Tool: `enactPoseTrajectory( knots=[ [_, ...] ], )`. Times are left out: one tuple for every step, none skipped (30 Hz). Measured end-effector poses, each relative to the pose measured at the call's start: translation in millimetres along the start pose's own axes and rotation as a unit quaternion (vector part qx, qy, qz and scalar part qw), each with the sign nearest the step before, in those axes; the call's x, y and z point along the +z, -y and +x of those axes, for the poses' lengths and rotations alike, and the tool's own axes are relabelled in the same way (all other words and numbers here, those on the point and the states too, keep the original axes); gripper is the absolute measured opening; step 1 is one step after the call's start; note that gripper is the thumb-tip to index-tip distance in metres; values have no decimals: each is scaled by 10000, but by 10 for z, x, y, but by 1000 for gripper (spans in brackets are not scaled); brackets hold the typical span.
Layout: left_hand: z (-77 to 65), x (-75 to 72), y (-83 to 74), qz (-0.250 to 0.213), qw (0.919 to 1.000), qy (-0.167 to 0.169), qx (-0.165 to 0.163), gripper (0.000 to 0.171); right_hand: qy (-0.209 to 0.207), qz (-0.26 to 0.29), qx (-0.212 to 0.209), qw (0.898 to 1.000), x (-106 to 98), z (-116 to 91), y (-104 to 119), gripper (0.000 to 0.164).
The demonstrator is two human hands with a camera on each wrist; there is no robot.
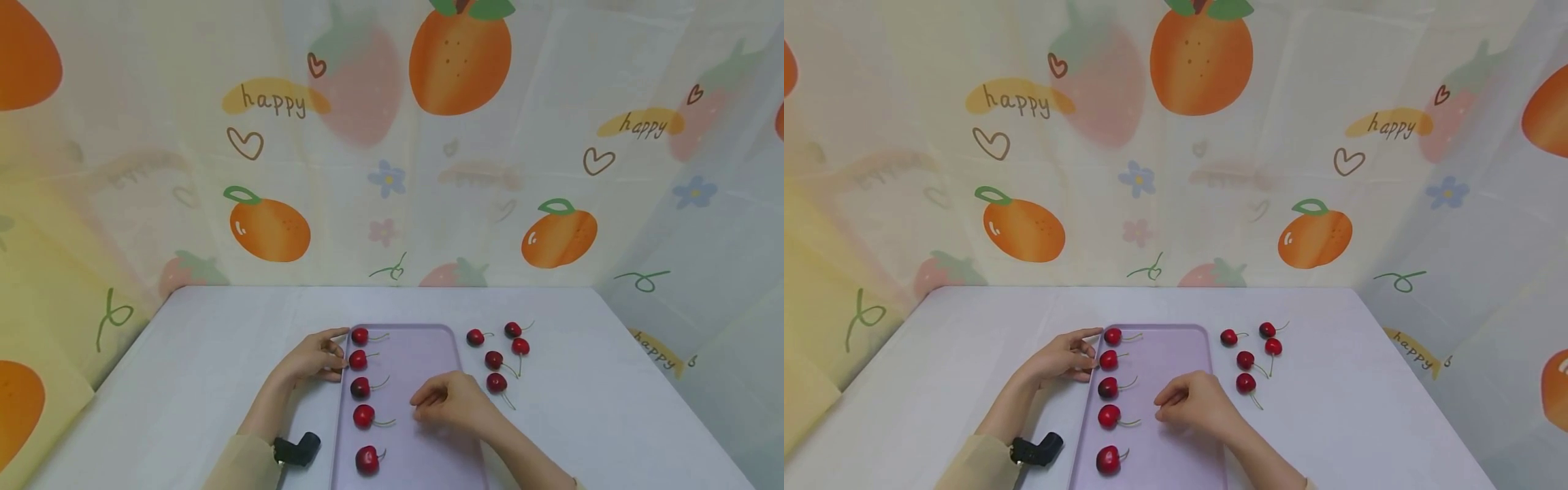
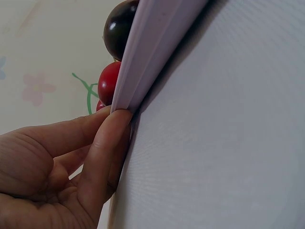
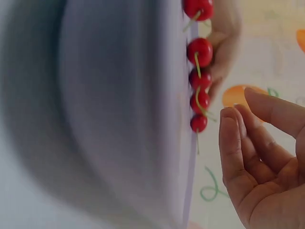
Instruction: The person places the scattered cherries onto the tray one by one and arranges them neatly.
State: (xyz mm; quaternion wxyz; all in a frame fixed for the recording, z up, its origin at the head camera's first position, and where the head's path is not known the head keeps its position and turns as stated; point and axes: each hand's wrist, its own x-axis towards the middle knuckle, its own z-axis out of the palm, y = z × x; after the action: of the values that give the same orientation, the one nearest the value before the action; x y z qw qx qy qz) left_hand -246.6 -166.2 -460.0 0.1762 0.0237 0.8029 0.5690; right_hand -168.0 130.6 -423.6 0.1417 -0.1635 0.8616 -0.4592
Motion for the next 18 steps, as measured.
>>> enactPoseTrajectory(
  knots=[
    [0,0,1,3,10000,-2,2,70,-74,-53,33,10000,-28,-5,-16,14],
    [-1,1,0,14,10000,-4,0,70,-132,-81,50,9999,-58,-10,-29,13],
    [-2,2,-2,18,10000,-7,-2,70,-192,-69,56,9998,-91,-16,-41,13],
    [-3,3,-3,19,10000,-11,-4,69,-234,-69,86,9997,-129,-25,-52,14],
    [-7,2,-5,18,10000,-15,-9,69,-270,-20,117,9996,-167,-32,-59,15],
    [-8,1,-7,18,10000,-20,-17,69,-297,42,140,9995,-207,-38,-67,17],
    [-11,0,-9,18,10000,-19,-21,69,-322,120,181,9992,-250,-47,-71,19],
    [-13,0,-11,17,10000,-21,-26,69,-350,170,219,9990,-294,-54,-75,22],
    [-14,-1,-12,12,10000,-24,-26,68,-380,198,238,9988,-339,-61,-79,24],
    [-15,-2,-13,16,10000,-23,-25,68,-404,225,283,9985,-386,-70,-85,26],
    [-15,-3,-13,10,10000,-19,-20,68,-442,245,310,9982,-432,-76,-92,27],
    [-15,-4,-13,1,10000,-14,-13,68,-495,231,333,9980,-478,-82,-100,28],
    [-15,-5,-12,-14,10000,-7,-9,68,-546,225,359,9976,-523,-88,-109,29],
    [-15,-6,-11,-32,10000,1,-4,68,-608,212,386,9972,-567,-93,-120,29],
    [-16,-6,-10,-46,10000,12,3,68,-665,206,414,9967,-610,-99,-132,30],
    [-16,-6,-10,-65,10000,19,7,68,-741,211,462,9960,-651,-105,-147,30],
    [-17,-6,-10,-94,10000,26,13,68,-816,210,503,9952,-689,-110,-161,31],
    [-18,-5,-10,-99,9999,29,15,69,-890,204,556,9943,-727,-116,-177,32]
  ],
)
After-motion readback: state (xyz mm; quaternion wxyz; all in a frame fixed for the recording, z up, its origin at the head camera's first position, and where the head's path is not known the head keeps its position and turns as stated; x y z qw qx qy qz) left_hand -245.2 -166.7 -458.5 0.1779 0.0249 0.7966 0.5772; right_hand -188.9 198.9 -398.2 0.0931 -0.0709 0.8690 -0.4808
